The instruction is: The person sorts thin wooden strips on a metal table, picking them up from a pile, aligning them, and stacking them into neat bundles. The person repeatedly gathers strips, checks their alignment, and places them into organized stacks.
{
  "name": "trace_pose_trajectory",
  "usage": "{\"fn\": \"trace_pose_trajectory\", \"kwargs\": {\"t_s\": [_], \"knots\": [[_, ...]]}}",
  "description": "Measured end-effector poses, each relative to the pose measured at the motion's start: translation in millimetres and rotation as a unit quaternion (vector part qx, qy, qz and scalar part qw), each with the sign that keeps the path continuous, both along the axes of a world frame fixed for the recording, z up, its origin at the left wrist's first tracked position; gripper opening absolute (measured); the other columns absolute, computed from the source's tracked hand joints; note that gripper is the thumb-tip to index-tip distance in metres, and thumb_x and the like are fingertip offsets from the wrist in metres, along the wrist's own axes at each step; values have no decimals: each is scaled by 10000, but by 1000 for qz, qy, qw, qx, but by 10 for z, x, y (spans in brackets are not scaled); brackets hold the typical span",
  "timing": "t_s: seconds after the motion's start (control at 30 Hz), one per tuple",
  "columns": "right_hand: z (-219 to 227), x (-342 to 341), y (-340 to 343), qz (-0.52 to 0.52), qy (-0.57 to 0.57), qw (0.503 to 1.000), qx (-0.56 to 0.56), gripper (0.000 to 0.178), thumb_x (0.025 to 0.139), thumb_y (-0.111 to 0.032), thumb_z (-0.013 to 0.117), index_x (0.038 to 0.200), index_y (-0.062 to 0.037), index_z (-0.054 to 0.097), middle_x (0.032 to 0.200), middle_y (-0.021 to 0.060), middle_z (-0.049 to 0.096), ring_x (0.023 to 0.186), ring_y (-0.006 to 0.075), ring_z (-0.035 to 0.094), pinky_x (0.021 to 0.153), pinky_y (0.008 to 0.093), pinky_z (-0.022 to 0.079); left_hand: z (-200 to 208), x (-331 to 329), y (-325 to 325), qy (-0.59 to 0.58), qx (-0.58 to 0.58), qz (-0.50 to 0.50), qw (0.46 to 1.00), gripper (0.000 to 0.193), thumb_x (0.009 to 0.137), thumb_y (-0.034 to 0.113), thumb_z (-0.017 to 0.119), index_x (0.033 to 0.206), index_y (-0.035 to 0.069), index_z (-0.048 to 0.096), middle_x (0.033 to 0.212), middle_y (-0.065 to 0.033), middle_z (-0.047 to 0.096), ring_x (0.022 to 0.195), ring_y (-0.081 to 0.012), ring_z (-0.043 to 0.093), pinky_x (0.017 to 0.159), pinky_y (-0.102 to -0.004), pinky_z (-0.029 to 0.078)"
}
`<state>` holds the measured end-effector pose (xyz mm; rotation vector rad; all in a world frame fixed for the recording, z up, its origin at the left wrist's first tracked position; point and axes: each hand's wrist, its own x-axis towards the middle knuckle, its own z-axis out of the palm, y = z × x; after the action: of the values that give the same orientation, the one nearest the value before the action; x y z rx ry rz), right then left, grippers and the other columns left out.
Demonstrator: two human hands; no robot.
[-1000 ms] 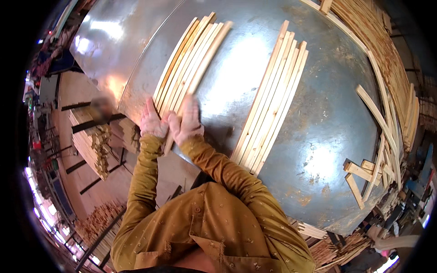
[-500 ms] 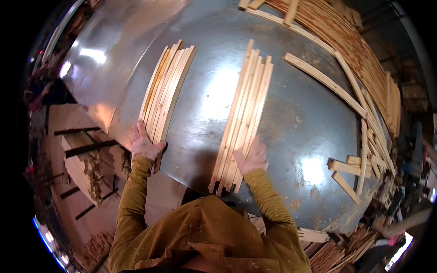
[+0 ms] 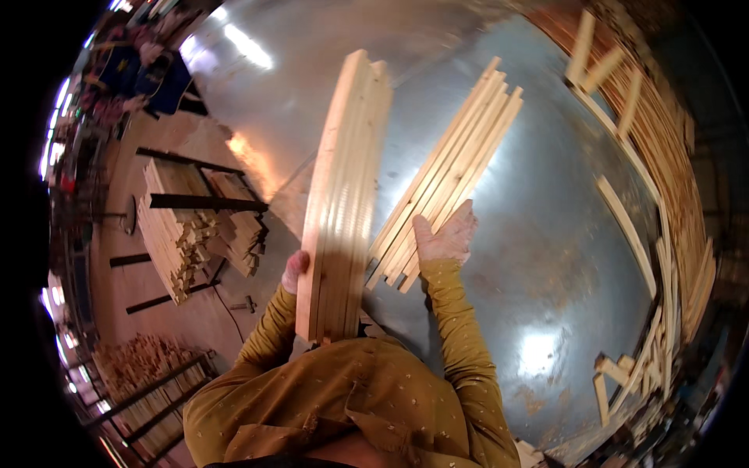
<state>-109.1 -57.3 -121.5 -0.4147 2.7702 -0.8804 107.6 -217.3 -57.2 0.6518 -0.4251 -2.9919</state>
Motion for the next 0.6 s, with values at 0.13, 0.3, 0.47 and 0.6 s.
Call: {"fn": "trace_pose_trajectory", "kwargs": {"t_s": [0.13,0.3,0.47,0.6], "knots": [[-4,66,-1470,31,42,998,-31,1045,825,-542,669,1491,103,188,1447,377,341,1383,511,284,1148,516,271,-66,777,-971,-16,-50,41,998,818,765,384,790,1387,-22,447,1179,-113,648,989,-209,655,865,-319,544],[-34,71,-3194,49,18,988,-146,907,831,-420,723,1447,81,284,1289,307,551,1176,445,552,1038,486,433,720,1591,-2159,-59,-189,139,970,905,739,388,762,1466,28,361,1309,-86,560,1156,-167,556,909,-315,502],[305,351,-4445,30,17,999,25,822,822,-502,686,1359,44,386,1197,282,610,1113,447,593,950,505,474,1008,2910,-2297,-217,-265,298,891,952,765,505,753,1476,21,343,1325,-100,546,1190,-189,534,948,-356,501],[289,327,-5216,82,24,996,31,851,829,-584,622,1346,50,387,1177,285,624,1126,448,589,937,504,468,615,4024,-2257,-214,-281,431,831,946,823,589,683,1465,-12,333,1326,-137,532,1158,-221,544,942,-358,504]]}}
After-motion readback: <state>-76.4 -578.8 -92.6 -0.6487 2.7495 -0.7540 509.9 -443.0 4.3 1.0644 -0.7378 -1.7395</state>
